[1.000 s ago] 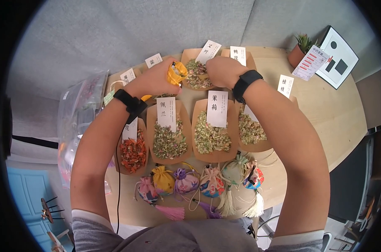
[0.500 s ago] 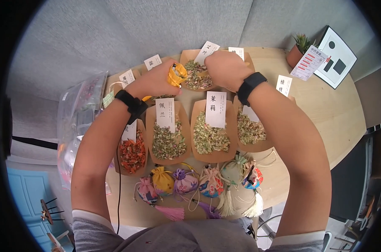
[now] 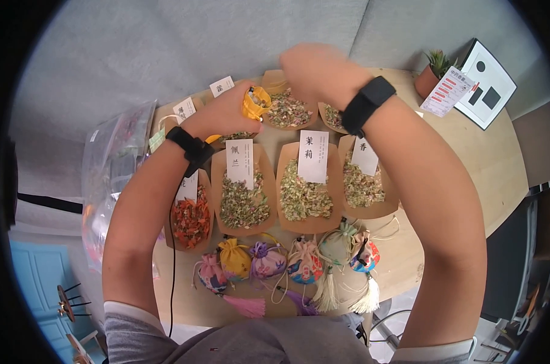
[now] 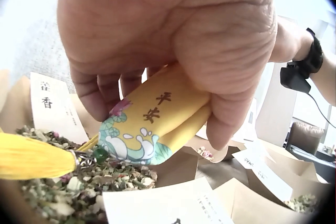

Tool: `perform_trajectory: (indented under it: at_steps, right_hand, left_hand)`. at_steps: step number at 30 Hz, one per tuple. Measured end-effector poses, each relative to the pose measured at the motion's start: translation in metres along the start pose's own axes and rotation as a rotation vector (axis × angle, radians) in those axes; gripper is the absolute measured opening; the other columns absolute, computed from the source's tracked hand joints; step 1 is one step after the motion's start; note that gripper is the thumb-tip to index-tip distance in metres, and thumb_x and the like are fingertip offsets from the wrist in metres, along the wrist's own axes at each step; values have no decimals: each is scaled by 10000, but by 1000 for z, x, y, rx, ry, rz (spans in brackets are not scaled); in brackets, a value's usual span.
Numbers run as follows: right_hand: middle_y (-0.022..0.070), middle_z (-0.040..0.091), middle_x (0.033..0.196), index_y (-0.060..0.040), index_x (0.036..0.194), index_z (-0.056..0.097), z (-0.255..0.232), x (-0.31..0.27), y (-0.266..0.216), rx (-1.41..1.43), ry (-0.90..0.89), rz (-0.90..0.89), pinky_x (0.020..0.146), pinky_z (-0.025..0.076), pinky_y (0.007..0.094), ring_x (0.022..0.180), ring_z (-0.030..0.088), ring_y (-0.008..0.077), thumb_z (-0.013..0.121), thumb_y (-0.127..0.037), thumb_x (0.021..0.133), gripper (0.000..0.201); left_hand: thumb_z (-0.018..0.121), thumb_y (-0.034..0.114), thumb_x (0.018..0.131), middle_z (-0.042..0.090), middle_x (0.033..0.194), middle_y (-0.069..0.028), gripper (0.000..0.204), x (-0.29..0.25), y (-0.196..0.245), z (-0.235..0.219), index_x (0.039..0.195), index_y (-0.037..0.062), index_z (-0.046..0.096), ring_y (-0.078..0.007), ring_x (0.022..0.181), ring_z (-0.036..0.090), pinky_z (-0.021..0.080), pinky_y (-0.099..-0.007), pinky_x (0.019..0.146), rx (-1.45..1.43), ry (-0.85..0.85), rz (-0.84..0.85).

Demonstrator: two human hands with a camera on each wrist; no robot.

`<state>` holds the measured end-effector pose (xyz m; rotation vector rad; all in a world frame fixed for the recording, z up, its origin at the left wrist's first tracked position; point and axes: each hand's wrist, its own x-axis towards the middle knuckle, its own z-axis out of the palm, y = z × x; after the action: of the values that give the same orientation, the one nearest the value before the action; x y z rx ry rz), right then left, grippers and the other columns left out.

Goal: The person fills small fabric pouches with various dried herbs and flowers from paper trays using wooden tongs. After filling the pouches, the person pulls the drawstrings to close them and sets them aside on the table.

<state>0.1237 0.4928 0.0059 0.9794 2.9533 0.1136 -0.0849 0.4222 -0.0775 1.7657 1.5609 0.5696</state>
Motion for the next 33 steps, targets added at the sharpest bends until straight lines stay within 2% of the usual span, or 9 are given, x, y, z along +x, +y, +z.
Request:
perform_trajectory:
  at_steps: [2, 11, 14, 16, 18, 24, 27, 29, 33]
  right_hand:
    - [194, 710, 875, -13, 903, 722, 3, 1, 1, -41, -31, 63, 755, 558, 470, 874, 692, 386, 681, -47, 765, 148]
    - [164, 732, 869, -17, 845, 742, 68, 6, -14, -50, -34, -81, 706, 574, 434, 835, 725, 340, 633, -84, 817, 131]
    - [167, 735, 881, -20, 852, 745, 60, 0, 1, -70, -37, -46, 702, 574, 435, 849, 726, 338, 619, -96, 832, 148]
    - [179, 735, 891, -15, 861, 746, 56, -2, 8, -17, -83, 117, 710, 576, 436, 862, 726, 341, 621, -107, 835, 157]
    - [198, 734, 907, -10, 876, 746, 57, 3, 14, 24, -147, 168, 719, 578, 436, 870, 726, 348, 609, -101, 842, 168]
    - [231, 723, 934, 37, 903, 724, 74, 11, 24, 84, -229, 39, 743, 568, 453, 888, 715, 384, 559, -71, 840, 207]
    - [225, 718, 962, 35, 934, 724, 80, 11, 26, 157, -200, 56, 784, 549, 459, 906, 698, 390, 603, -134, 857, 221]
    - [252, 703, 946, 35, 929, 721, 84, 11, 26, 245, -129, -24, 794, 543, 469, 917, 694, 400, 591, -106, 854, 206]
    - [237, 706, 913, 26, 919, 722, 81, 4, 14, 123, -121, -70, 792, 556, 460, 906, 698, 389, 606, -90, 844, 180]
  left_hand:
    - [847, 220, 690, 644, 1174, -198, 776, -3, -1, -2, 1319, -43, 476, -291, 1102, 633, 502, -365, 931, 28, 27, -4]
    - [846, 242, 690, 621, 1194, -193, 787, -3, -4, -2, 1322, -43, 474, -290, 1112, 617, 499, -357, 933, 59, 48, -1]
    - [843, 246, 693, 626, 1171, -185, 779, -4, -8, -2, 1317, -41, 476, -282, 1101, 620, 499, -353, 929, 51, 54, 7]
    - [841, 246, 695, 630, 1157, -181, 775, -4, -8, -3, 1315, -40, 477, -279, 1094, 623, 500, -352, 927, 36, 47, 12]
    - [840, 244, 695, 636, 1141, -175, 775, -3, -7, -3, 1318, -39, 476, -276, 1084, 628, 501, -350, 923, 33, 38, -6]
    - [844, 245, 691, 639, 1142, -171, 768, -5, -7, -1, 1305, -39, 480, -268, 1077, 629, 502, -347, 914, 21, 51, 6]
    - [843, 246, 692, 639, 1154, -173, 768, -5, -7, -3, 1305, -40, 479, -266, 1086, 629, 502, -346, 917, 41, 42, 14]
    - [843, 245, 691, 639, 1158, -175, 772, -4, -7, -4, 1309, -40, 478, -265, 1090, 629, 502, -346, 918, 49, 37, 11]
    - [839, 241, 690, 641, 1154, -178, 776, -5, -6, -4, 1315, -39, 475, -266, 1079, 634, 506, -345, 913, 59, 32, 2]
